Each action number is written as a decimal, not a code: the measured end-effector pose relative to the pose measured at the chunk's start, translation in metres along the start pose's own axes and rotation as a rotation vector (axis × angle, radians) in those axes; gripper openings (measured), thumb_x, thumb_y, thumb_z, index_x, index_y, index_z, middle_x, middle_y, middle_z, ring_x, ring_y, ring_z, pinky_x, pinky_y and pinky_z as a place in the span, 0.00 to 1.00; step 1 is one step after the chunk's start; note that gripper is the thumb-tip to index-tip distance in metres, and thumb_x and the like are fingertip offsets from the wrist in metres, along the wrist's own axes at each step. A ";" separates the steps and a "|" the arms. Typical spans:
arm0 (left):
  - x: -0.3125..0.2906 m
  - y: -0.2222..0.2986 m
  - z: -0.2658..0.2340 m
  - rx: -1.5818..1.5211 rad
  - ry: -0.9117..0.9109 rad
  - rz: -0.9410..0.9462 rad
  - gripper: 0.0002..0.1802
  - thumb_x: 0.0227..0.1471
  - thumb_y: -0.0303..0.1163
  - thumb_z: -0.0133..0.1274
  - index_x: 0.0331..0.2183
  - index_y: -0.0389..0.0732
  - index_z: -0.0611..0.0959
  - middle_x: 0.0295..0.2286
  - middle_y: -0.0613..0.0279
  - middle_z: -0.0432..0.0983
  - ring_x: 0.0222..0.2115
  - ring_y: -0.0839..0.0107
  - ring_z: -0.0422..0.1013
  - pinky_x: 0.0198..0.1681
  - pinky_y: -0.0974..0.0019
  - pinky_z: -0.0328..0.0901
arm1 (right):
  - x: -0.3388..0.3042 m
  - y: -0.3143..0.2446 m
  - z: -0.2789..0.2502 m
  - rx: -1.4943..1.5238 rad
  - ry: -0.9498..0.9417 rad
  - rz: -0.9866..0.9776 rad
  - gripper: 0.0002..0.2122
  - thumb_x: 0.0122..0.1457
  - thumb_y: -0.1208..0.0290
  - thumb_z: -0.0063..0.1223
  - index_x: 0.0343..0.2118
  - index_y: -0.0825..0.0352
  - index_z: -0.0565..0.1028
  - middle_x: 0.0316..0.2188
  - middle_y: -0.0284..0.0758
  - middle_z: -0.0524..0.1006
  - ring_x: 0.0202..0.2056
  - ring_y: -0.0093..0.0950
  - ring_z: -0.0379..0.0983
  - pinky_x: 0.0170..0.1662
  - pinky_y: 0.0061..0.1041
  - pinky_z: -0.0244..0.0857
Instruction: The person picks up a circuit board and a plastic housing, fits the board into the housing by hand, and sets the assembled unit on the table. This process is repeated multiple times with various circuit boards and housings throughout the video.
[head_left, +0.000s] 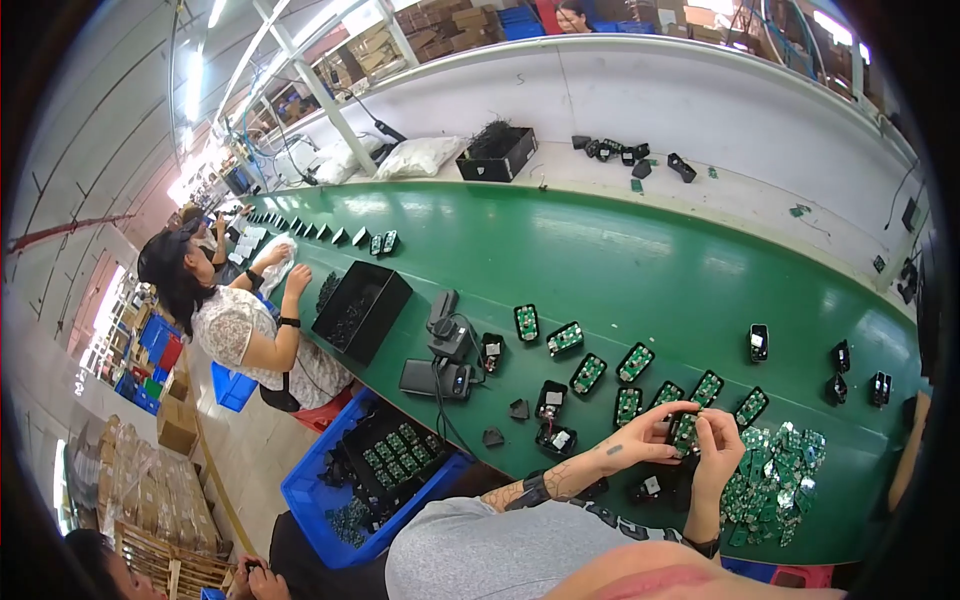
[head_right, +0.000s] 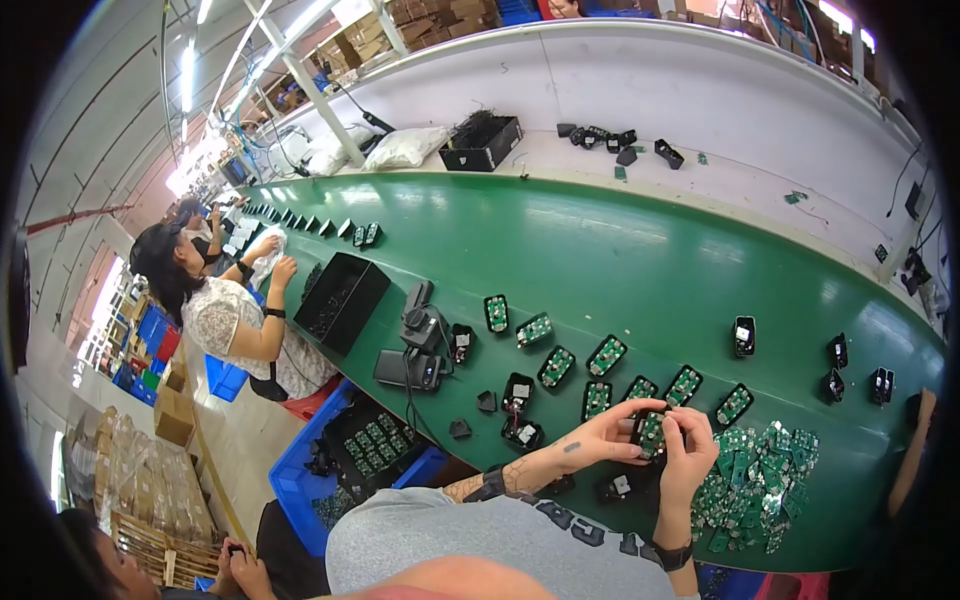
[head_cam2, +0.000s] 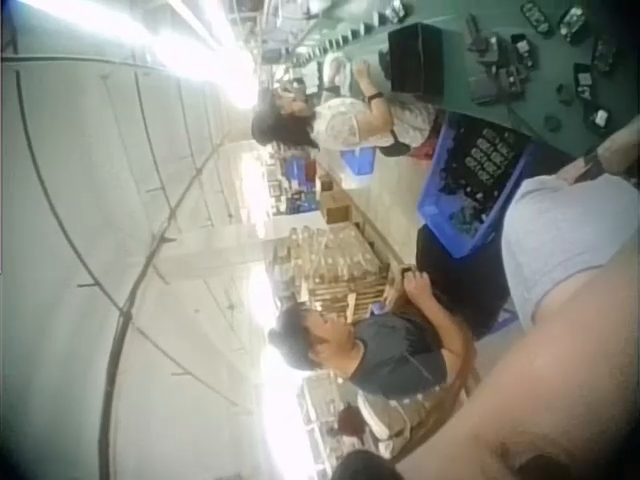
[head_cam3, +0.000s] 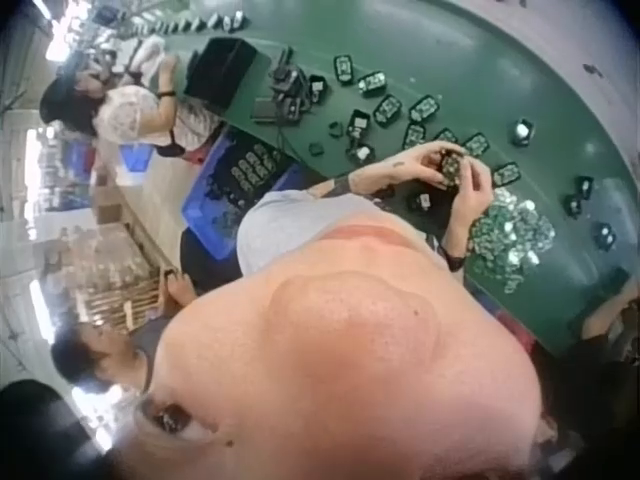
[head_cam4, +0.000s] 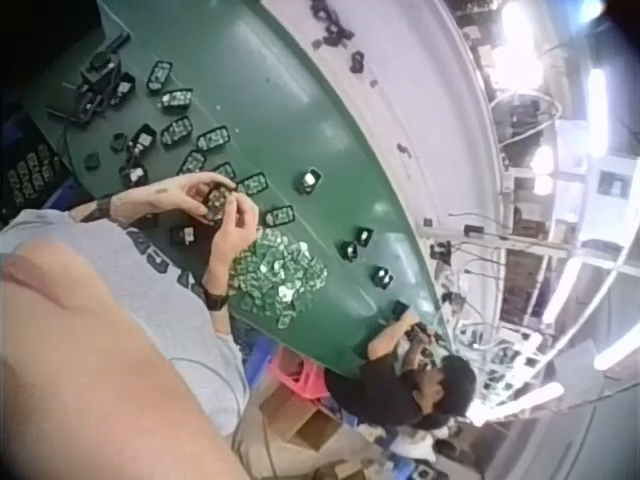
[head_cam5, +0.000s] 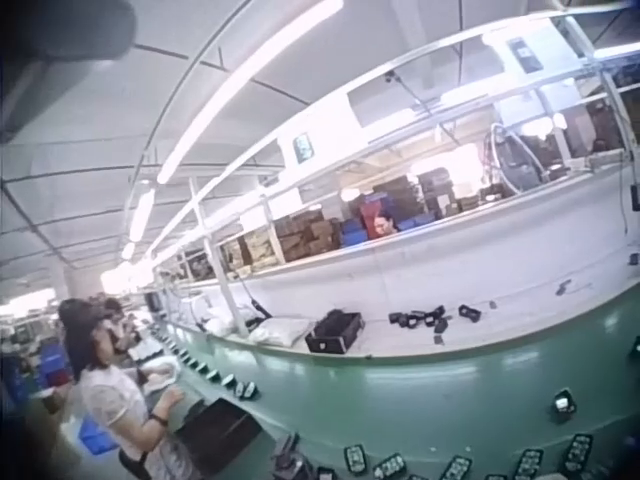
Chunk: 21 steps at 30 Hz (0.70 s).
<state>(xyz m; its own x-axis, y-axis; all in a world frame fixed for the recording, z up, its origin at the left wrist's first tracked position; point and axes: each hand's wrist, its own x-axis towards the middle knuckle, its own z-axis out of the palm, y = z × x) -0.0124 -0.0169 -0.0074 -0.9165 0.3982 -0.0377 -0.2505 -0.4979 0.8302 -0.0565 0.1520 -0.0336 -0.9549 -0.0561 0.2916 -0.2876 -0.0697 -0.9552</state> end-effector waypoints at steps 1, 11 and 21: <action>-0.001 -0.002 0.000 -0.031 0.014 -0.004 0.40 0.51 0.20 0.54 0.63 0.49 0.58 0.50 0.58 0.67 0.49 0.69 0.68 0.52 0.60 0.69 | 0.000 -0.001 0.001 0.001 0.006 -0.006 0.02 0.57 0.81 0.54 0.32 0.72 0.76 0.33 0.29 0.74 0.32 0.13 0.66 0.32 0.13 0.58; -0.002 -0.004 0.000 0.027 0.030 -0.046 0.38 0.53 0.24 0.55 0.63 0.49 0.58 0.51 0.63 0.66 0.48 0.74 0.67 0.50 0.66 0.68 | -0.005 -0.009 -0.003 -0.051 0.008 0.028 0.03 0.55 0.81 0.56 0.31 0.73 0.77 0.33 0.33 0.76 0.35 0.22 0.70 0.39 0.19 0.63; 0.001 -0.006 0.002 0.063 -0.056 0.068 0.41 0.55 0.24 0.53 0.64 0.50 0.53 0.50 0.60 0.65 0.47 0.75 0.68 0.48 0.67 0.68 | -0.002 -0.031 0.017 -0.299 0.031 -0.208 0.02 0.52 0.81 0.56 0.29 0.71 0.75 0.31 0.37 0.74 0.33 0.28 0.71 0.38 0.24 0.65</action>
<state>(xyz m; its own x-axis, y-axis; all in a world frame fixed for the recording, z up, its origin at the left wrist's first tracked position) -0.0112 -0.0123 -0.0112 -0.9115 0.4082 0.0495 -0.1665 -0.4764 0.8633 -0.0448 0.1373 -0.0037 -0.8744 -0.0408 0.4835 -0.4801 0.2178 -0.8498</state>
